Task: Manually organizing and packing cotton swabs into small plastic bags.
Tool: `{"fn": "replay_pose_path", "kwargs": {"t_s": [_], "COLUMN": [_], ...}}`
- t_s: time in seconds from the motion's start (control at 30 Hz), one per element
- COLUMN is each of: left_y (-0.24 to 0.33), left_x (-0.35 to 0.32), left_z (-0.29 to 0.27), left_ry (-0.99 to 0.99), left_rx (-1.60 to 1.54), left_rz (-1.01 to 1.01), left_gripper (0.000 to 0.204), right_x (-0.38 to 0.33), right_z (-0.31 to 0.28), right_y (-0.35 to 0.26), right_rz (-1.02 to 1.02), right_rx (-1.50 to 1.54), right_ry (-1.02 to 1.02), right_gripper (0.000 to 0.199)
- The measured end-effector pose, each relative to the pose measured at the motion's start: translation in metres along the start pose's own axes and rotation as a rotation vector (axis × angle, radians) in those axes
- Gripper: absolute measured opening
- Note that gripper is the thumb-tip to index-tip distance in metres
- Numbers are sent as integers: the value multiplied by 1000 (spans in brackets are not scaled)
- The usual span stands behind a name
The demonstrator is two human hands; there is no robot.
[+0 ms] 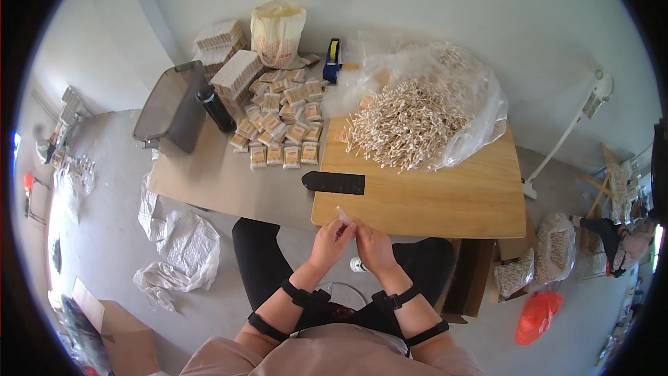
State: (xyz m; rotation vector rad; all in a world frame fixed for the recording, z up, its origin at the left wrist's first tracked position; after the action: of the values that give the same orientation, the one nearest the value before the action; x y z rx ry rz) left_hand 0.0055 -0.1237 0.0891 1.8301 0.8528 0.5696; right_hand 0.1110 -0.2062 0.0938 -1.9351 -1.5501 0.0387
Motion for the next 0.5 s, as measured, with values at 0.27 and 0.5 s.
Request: {"fn": "replay_pose_path", "kwargs": {"t_s": [0.27,0.5], "left_y": [-20,-16], "left_x": [-12,-12], "left_z": [7,2], "left_ry": [17,-80], "left_rx": [-669,-488], "left_rz": [-274,-238], "left_gripper": [17,11], "right_x": [-9,1], "right_z": [-13,-31], "right_y": [-14,-31], "right_rz": [-21,-17], "right_rx": [-24,225], "right_ry": [-69,11], "right_gripper": [32,33]}}
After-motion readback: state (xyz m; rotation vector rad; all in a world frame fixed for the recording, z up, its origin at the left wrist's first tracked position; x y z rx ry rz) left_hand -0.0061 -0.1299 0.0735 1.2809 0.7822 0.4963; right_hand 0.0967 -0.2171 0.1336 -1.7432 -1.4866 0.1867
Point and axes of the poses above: each hand's wrist, its own x-axis towards the middle knuckle, its own z-axis out of the palm, y = z × x, the point moved 5 cm from there along x, towards the middle knuckle, and after that the axes turned 5 degrees about -x, right-handed, at the moved point
